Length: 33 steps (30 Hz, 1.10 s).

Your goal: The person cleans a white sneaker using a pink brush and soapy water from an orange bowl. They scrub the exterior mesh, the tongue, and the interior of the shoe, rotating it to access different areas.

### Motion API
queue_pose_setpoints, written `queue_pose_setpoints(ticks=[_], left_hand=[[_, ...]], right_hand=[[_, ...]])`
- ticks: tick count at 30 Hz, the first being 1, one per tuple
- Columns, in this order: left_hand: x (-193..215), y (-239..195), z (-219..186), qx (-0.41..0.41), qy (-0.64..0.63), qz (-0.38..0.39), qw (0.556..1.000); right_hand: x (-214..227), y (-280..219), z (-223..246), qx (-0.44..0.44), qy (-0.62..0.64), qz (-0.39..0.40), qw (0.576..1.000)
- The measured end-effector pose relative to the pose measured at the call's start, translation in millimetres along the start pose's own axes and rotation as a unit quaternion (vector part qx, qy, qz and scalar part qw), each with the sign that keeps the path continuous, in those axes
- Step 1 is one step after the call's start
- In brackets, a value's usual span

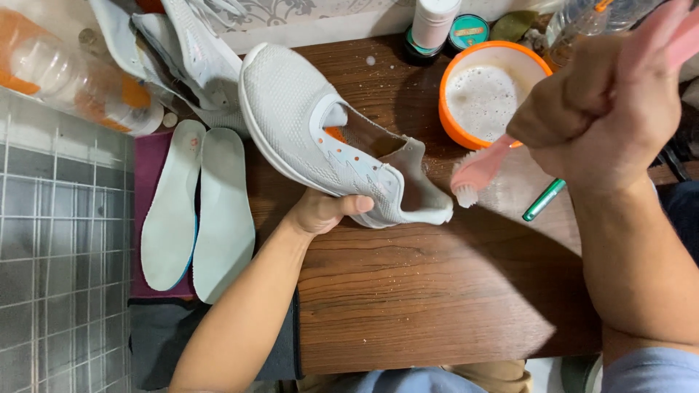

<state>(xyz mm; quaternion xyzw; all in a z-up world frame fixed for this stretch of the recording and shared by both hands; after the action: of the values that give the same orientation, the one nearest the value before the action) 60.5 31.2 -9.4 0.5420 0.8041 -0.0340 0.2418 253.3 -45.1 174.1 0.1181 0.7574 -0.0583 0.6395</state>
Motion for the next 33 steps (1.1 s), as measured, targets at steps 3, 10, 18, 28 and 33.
queue_pose_setpoints(ticks=[3,10,18,28,33], left_hand=[[8,-1,11,-0.014,-0.075,-0.026,0.997],[4,-4,23,0.007,-0.17,-0.056,0.984],[18,3,32,0.025,-0.169,-0.15,0.974],[22,-3,30,-0.07,-0.064,-0.132,0.987],[32,-11,37,-0.089,-0.019,-0.126,0.988]], right_hand=[[7,0,8,0.022,-0.047,0.006,0.999],[57,11,-6,-0.059,-0.51,-0.056,0.856],[8,-17,-7,0.184,-0.632,0.054,0.751],[25,-32,-5,0.199,-0.451,0.165,0.854],[34,-24,-19,0.094,-0.722,0.24,0.643]])
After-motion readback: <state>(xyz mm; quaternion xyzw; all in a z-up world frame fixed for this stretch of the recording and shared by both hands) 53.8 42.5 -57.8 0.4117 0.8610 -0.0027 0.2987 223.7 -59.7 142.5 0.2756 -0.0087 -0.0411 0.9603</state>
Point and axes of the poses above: each hand's wrist, its own y-axis towards the middle knuckle, its own x-axis out of the back of the hand, z = x × y, the point moved 7 cm from there along y, towards the middle knuckle, and after that the axes turned 4 degrees about -x, right-handed, at the moved point
